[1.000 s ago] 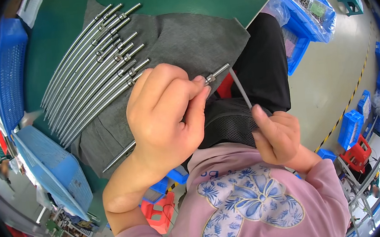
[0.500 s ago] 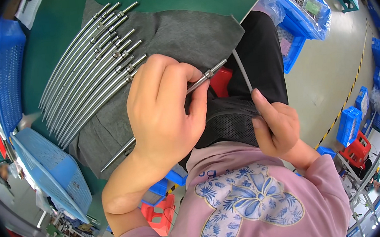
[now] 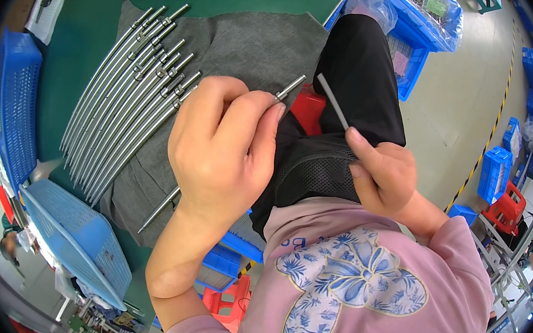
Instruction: Using a hand file to smooth the tips of thin metal rods at a factory workstation.
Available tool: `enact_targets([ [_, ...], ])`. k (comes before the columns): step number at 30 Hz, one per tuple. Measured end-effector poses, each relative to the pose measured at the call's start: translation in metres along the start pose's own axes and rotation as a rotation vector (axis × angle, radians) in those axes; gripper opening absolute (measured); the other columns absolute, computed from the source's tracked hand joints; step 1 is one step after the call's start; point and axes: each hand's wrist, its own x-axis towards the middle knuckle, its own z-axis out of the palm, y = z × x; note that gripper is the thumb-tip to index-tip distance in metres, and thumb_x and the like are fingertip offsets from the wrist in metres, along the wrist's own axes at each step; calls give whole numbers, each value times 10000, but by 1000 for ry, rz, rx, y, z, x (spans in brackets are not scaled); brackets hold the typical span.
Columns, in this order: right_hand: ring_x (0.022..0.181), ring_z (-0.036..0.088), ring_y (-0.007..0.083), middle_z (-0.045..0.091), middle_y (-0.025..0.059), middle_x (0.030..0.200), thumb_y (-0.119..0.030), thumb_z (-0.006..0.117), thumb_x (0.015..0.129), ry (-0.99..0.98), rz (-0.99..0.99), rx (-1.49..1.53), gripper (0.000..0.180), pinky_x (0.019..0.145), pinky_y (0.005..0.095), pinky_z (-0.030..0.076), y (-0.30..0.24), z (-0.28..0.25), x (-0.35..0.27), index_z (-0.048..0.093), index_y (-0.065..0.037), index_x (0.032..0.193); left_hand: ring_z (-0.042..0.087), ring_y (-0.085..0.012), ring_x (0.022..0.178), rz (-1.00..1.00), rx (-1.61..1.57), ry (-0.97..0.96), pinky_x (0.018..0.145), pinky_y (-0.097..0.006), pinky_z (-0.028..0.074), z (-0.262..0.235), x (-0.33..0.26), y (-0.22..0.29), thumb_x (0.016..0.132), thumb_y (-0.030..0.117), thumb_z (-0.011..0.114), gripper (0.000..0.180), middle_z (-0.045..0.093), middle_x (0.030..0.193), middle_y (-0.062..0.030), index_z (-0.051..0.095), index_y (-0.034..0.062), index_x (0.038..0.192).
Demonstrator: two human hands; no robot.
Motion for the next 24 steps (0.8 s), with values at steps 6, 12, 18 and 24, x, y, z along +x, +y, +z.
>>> enact_targets([
  [6,388,402,161,421,20,520,71,631,644,-69,-68,-103,542,419,300,317,0,7,-2,606,73,1186,544,-230,628,11,36,42,538,-325,433,1,1,-3,632,-6,758,209,542,732,-63,654,33,809],
  [12,372,316,113,312,-24,490,77,601,533,67,-130,-152,602,374,272,256,4,25,4,676,-8,1124,544,-229,632,-34,-27,54,542,-324,437,1,1,-4,630,-19,742,207,545,730,-61,663,32,815],
  [18,380,321,114,293,-23,494,61,613,535,13,-145,-248,600,381,273,265,7,25,4,680,-25,1125,534,-232,628,33,-23,57,544,-330,435,2,2,-7,617,-32,731,210,548,735,-61,658,25,806],
  [24,388,366,125,329,-21,495,36,623,564,25,-129,-249,576,395,278,307,3,26,42,682,-46,1131,535,-238,623,39,-72,45,538,-323,429,5,2,-9,626,-51,731,196,557,739,-77,644,14,789],
])
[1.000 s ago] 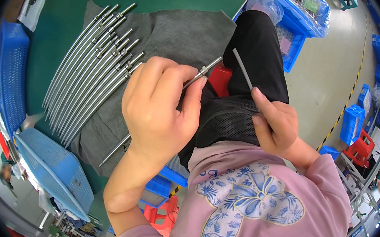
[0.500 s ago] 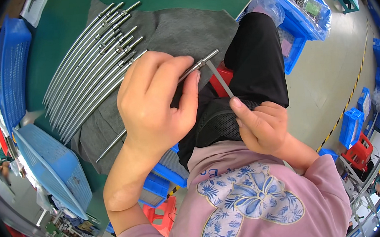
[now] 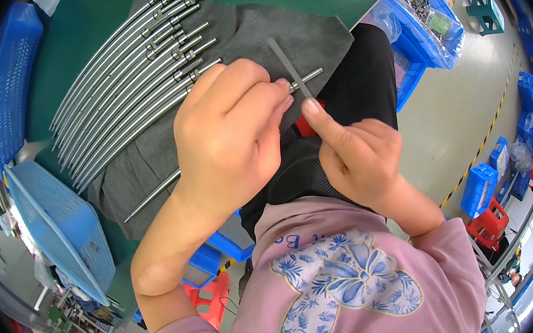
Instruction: Using a hand file to smooth the tips of thin metal rods at a factory workstation.
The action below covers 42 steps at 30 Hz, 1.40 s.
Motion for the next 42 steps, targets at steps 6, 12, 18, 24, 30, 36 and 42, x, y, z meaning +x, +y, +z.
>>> enact_targets([
  [6,373,401,151,384,14,471,84,605,579,-122,79,45,549,401,291,334,-6,-19,8,680,-11,1115,507,-253,615,-8,-29,20,529,-349,416,2,0,1,605,-49,715,199,536,738,-71,619,16,767],
  [12,395,462,185,456,60,502,129,578,612,-187,220,162,567,422,302,383,-15,-32,-2,681,-42,1142,505,-252,625,-23,-46,6,535,-345,419,2,-1,2,607,-52,702,187,533,742,-68,618,15,760],
  [18,382,442,180,445,44,485,115,578,583,-98,153,155,601,409,297,377,-5,-11,7,677,-58,1149,503,-258,623,-6,-18,19,541,-349,421,1,-1,-1,610,-43,702,184,535,749,-69,620,13,765],
  [24,395,434,164,409,20,499,72,617,608,54,19,121,595,402,300,357,9,11,15,649,-73,1184,515,-261,650,10,-28,-8,551,-354,424,2,1,-3,609,-42,701,191,536,762,-72,614,11,771],
  [30,380,374,151,377,8,490,121,594,575,137,-45,103,520,398,287,329,17,23,2,705,-30,1061,513,-267,623,9,-14,-35,542,-357,423,1,1,-3,604,-46,689,190,535,741,-73,608,12,765],
  [36,402,422,177,438,29,517,139,591,608,133,-73,122,499,404,291,347,27,34,-24,682,-11,1074,533,-269,636,1,0,-37,547,-357,431,2,3,-3,600,-53,689,194,542,738,-78,599,17,757],
  [42,398,388,158,394,12,509,120,606,585,228,-48,150,531,403,280,327,22,45,-23,691,-38,1085,534,-270,622,5,-5,-30,538,-358,429,0,2,-3,599,-43,699,199,542,726,-74,596,25,755],
])
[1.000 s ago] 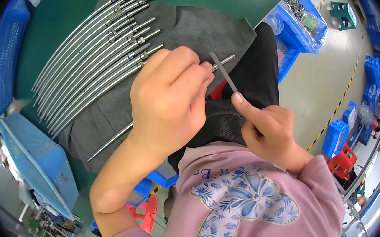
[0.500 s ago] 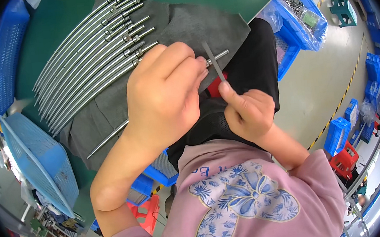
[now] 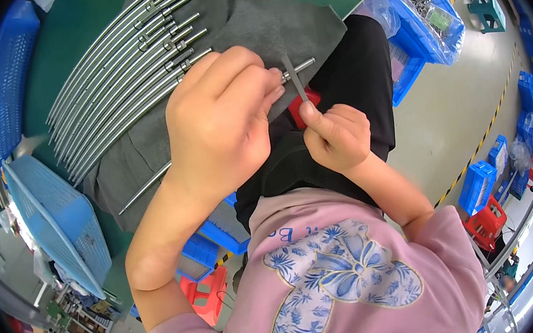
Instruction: Using a hand file to smooth the tips of thin metal rods at a factory workstation.
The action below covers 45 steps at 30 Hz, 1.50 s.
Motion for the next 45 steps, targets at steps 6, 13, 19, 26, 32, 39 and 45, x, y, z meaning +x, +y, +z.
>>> enact_targets([
  [6,392,400,175,405,29,500,150,590,603,31,-30,37,521,407,273,347,5,5,1,672,-13,1091,540,-270,631,-22,16,-4,541,-359,434,-1,1,2,601,-36,703,198,546,733,-71,594,34,750],
  [13,379,385,169,404,31,493,157,577,592,69,-35,79,520,400,274,341,1,5,18,690,-21,1068,542,-273,633,-2,27,10,549,-359,438,-1,-1,1,598,-38,700,199,543,730,-71,591,33,748],
  [19,396,415,171,416,38,501,146,577,594,29,30,83,543,402,286,349,-2,4,42,703,-42,1087,539,-273,630,18,60,-18,543,-355,431,-3,2,1,597,-42,700,197,539,726,-73,585,29,740],
  [26,409,485,176,544,69,548,109,564,663,-194,248,64,497,441,274,411,-25,-25,53,696,-50,1114,531,-272,618,31,78,-9,536,-353,426,-3,1,1,594,-45,699,191,530,719,-73,587,30,730],
  [32,433,506,173,616,99,644,134,537,687,-325,300,55,517,459,257,417,-29,-48,41,682,-57,1145,520,-272,608,16,33,39,529,-357,418,4,4,-3,599,-44,698,188,524,711,-74,579,32,722],
  [39,428,507,186,585,90,599,127,551,668,-356,297,23,524,456,272,429,-33,-53,30,682,-54,1142,521,-274,604,-6,12,35,525,-361,415,5,2,0,603,-44,694,185,526,711,-77,581,30,730],
  [45,395,457,166,455,18,495,71,600,607,-81,102,-51,544,400,281,394,-16,-16,22,700,-107,1111,533,-277,616,20,39,9,538,-353,429,0,1,1,604,-43,697,188,529,708,-74,584,33,733],
])
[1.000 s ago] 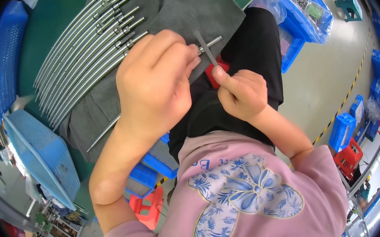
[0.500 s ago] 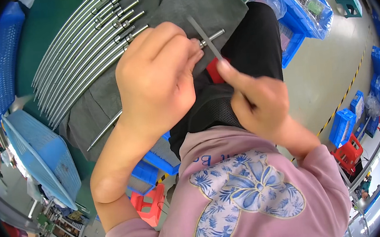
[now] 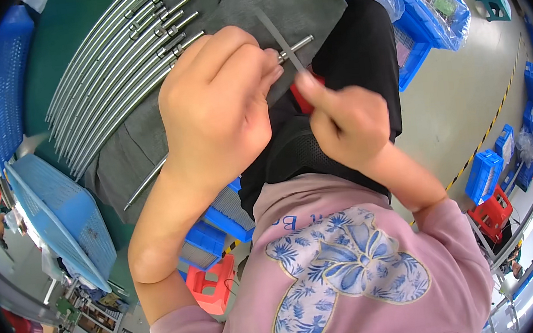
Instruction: Using a hand file to smooth the tips of thin metal rods at a factory workstation.
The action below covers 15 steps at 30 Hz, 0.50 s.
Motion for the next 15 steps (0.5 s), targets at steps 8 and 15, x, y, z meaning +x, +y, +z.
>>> enact_targets([
  [8,382,419,168,457,42,505,126,591,617,28,-14,148,502,400,281,368,9,11,-9,701,-37,1079,536,-273,609,-34,0,-9,537,-345,430,-2,0,0,626,-35,703,174,542,709,-71,577,33,724],
  [15,388,433,172,463,44,522,133,592,607,66,-38,155,514,402,280,362,11,14,1,699,-26,1084,538,-257,596,-8,12,-10,529,-335,432,-2,3,-3,647,-24,717,168,538,688,-66,574,29,716],
])
